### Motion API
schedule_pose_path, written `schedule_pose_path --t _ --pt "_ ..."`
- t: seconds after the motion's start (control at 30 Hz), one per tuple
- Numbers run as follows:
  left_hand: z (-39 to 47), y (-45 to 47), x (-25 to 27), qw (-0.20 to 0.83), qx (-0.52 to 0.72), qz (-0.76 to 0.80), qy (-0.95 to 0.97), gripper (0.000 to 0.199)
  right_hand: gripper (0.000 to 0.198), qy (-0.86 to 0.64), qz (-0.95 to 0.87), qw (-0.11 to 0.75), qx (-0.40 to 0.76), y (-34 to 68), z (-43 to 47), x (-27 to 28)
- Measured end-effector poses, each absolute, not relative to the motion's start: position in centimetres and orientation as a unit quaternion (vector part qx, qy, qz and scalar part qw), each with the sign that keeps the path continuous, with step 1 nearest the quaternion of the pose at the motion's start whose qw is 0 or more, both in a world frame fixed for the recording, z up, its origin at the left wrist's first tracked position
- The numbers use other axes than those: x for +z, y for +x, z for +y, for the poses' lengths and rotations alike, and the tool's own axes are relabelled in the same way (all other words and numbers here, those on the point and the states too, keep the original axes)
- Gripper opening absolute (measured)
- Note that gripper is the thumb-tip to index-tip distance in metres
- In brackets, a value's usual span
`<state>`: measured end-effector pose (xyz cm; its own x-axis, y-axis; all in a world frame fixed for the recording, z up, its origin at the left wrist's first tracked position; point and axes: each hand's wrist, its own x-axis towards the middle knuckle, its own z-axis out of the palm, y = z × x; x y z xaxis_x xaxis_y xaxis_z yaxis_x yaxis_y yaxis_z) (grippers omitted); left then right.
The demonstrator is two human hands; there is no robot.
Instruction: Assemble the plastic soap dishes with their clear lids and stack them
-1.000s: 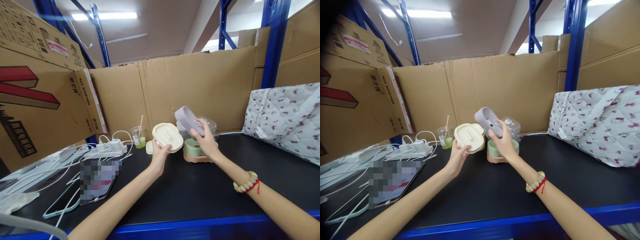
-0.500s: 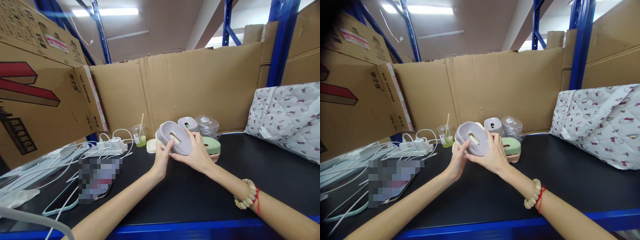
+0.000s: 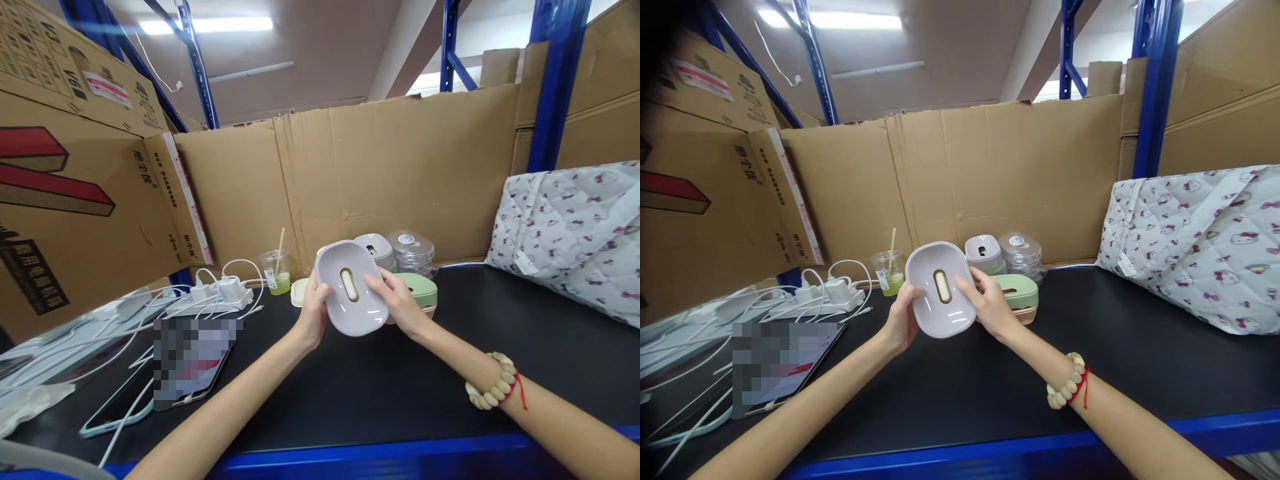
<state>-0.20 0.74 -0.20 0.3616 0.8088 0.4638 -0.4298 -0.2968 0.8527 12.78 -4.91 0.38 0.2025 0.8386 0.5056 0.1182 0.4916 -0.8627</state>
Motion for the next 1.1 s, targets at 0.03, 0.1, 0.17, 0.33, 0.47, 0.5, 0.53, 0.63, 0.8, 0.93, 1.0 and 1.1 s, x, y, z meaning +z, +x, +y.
schedule_pose_path --t 0.03,0.1,0.17,0.33,0.47,0.5,0.53,0.63,0.8,0.93,1.0,1.1 --pt "0.7 -0.3 0.1 0.581 0.534 0.158 0.593 0.061 0.048 -0.417 -0.553 0.66 0.293 12.8 -4.9 0.5" --pt "0.8 -0.5 0.6 0.59 0.526 0.167 0.589 0.067 0.049 -0.414 -0.527 0.682 0.294 12.9 -4.8 0.7" --pt "0.9 -0.6 1.0 0.587 0.525 0.184 0.588 0.073 0.05 -0.411 -0.519 0.698 0.274 13.0 -4.8 0.9" --pt "1.2 -0.8 1.1 0.564 0.521 0.178 0.615 0.072 0.061 -0.411 -0.535 0.693 0.255 13.7 -4.9 1.6" --pt "0.9 -0.7 0.7 0.535 0.535 0.124 0.642 0.059 0.065 -0.421 -0.54 0.685 0.248 14.2 -4.9 1.8" --pt "0.9 -0.6 0.7 0.521 0.551 0.113 0.642 0.055 0.064 -0.416 -0.543 0.688 0.242 14.2 -4.9 1.8" --pt "0.8 -0.6 0.6 0.504 0.567 0.106 0.643 0.052 0.063 -0.409 -0.548 0.691 0.234 14.2 -4.9 1.9" --pt "0.6 -0.6 0.4 0.462 0.593 0.099 0.652 0.044 0.06 -0.384 -0.559 0.704 0.213 13.9 -5.0 2.0" --pt "0.5 -0.6 0.3 0.459 0.593 0.102 0.654 0.046 0.066 -0.392 -0.542 0.701 0.247 13.9 -5.0 2.1" --pt "0.3 -0.4 0.6 0.481 0.543 0.122 0.678 0.045 0.068 -0.409 -0.553 0.673 0.27 13.8 -5.0 1.9" --pt "0.3 -0.3 0.7 0.509 0.508 0.141 0.68 0.042 0.07 -0.433 -0.562 0.654 0.263 13.9 -5.0 1.9" --pt "0.4 -0.3 0.7 0.56 0.508 0.188 0.627 0.04 0.078 -0.471 -0.555 0.656 0.201 14.9 -4.8 2.1"
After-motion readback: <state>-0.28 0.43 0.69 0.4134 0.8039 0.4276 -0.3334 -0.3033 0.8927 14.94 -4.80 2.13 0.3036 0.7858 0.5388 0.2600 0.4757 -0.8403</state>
